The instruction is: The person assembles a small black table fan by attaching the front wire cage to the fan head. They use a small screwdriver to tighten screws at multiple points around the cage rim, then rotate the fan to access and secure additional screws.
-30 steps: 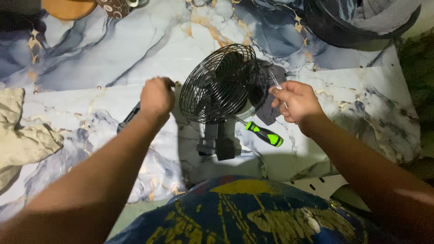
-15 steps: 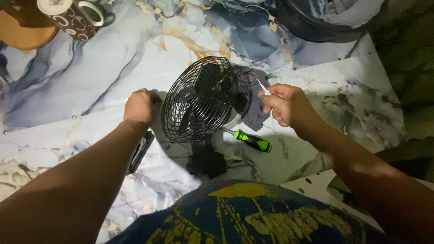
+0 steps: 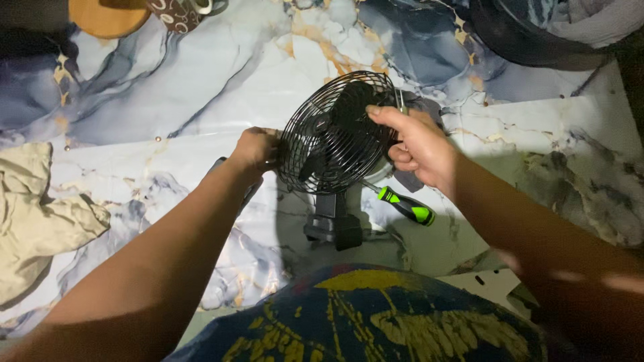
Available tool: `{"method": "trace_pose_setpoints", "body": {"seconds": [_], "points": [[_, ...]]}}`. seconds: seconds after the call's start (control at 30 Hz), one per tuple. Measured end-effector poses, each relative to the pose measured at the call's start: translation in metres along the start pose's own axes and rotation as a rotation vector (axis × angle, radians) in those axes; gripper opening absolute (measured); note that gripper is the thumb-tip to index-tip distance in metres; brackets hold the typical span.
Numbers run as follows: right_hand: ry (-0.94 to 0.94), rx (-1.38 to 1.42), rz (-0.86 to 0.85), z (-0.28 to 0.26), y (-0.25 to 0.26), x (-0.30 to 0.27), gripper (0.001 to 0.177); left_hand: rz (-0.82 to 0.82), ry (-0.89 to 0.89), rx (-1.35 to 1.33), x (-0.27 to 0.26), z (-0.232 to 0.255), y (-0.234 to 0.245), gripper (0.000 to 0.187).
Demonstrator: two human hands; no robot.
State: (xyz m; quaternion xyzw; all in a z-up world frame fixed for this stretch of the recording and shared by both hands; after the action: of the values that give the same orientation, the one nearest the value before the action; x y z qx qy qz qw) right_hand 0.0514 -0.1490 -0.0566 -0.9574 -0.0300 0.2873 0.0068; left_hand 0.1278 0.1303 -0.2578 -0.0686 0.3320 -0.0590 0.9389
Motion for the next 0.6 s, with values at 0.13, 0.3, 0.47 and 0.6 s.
{"method": "trace_pose_setpoints", "body": {"seconds": [0.13,0.3,0.47,0.6], "points": [[0.007,0.063,-0.018,0.015,0.018,0.009,0.025,-0.043,0.140,-0.117,-0.012,0.008,-0.011,0.027],[-0.070,0.234,-0.027,0.047,0.060,0.011,0.019,-0.084,0.124,-0.220,-0.042,0.031,-0.036,0.026],[0.100,0.302,0.010,0.068,0.105,-0.015,0.040,-0.232,-0.007,-0.328,-0.095,0.084,-0.069,0.021],[0.234,0.437,-0.058,0.063,0.113,-0.034,0.054,-0.443,-0.185,-0.333,-0.148,0.130,-0.097,0.018]]}}
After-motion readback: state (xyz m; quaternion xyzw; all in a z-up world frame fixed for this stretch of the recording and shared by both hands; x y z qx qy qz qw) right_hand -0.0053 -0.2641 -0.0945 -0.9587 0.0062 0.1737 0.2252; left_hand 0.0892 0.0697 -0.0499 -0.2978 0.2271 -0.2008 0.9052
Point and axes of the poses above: each hand's wrist, its own x-axis towards the middle knuckle, its own y-axis out of the back of the hand, z = x × y, the point moved 6 cm from there along x, towards the middle knuckle, and after that the axes turned 2 degrees about -x, right-handed, at the moved point
